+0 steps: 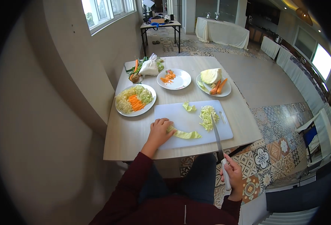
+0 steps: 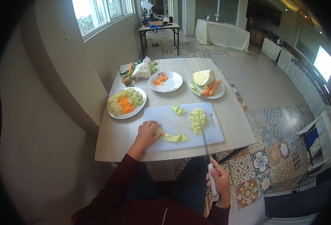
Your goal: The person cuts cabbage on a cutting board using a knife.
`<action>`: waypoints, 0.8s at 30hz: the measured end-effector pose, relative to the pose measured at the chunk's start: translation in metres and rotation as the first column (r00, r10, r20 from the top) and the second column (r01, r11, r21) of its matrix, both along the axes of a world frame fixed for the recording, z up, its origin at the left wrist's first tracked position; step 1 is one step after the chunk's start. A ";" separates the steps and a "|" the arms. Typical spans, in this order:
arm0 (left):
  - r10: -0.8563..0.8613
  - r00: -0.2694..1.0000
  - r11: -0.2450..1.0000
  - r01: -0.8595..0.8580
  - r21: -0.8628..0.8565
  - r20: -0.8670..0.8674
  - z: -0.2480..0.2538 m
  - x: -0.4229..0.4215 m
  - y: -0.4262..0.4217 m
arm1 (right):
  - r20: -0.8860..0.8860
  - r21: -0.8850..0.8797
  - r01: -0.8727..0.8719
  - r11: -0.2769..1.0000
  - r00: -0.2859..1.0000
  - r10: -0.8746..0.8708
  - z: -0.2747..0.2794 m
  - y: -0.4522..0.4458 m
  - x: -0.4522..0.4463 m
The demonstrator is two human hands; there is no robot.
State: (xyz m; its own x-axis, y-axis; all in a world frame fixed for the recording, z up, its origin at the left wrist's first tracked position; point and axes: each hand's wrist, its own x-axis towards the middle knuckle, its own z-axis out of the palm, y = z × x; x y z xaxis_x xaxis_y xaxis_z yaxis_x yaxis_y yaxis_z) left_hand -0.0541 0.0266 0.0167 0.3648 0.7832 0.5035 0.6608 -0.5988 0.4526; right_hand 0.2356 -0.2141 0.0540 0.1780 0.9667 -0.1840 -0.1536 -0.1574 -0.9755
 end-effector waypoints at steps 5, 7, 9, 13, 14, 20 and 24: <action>-0.073 0.997 0.985 0.074 -0.157 0.011 0.013 -0.002 0.017 | -0.017 -0.001 -0.023 1.000 1.000 0.023 0.003 0.007 -0.007; -0.068 0.987 0.976 0.096 -0.197 0.144 0.013 -0.004 0.041 | -0.013 0.004 -0.033 0.999 0.999 0.034 0.003 0.006 -0.008; -0.031 0.991 0.986 0.053 -0.159 0.132 0.016 -0.008 0.062 | -0.006 0.009 -0.036 0.999 0.999 0.036 0.005 0.006 -0.008; 0.010 0.989 0.980 0.020 -0.196 0.150 0.022 -0.011 0.090 | -0.005 0.001 -0.034 0.999 0.999 0.034 0.005 0.003 -0.010; 0.019 0.988 0.977 0.015 -0.213 0.154 0.021 -0.012 0.094 | -0.002 -0.001 -0.034 0.999 0.999 0.034 0.005 0.003 -0.010; 0.043 0.992 0.972 -0.014 -0.235 0.117 0.026 -0.004 0.071 | -0.012 -0.022 -0.040 0.999 0.999 0.040 0.005 0.005 -0.014; -0.142 0.989 0.985 0.145 -0.089 0.048 0.032 -0.004 0.052 | -0.011 -0.042 -0.061 0.997 0.998 0.060 0.008 0.009 -0.018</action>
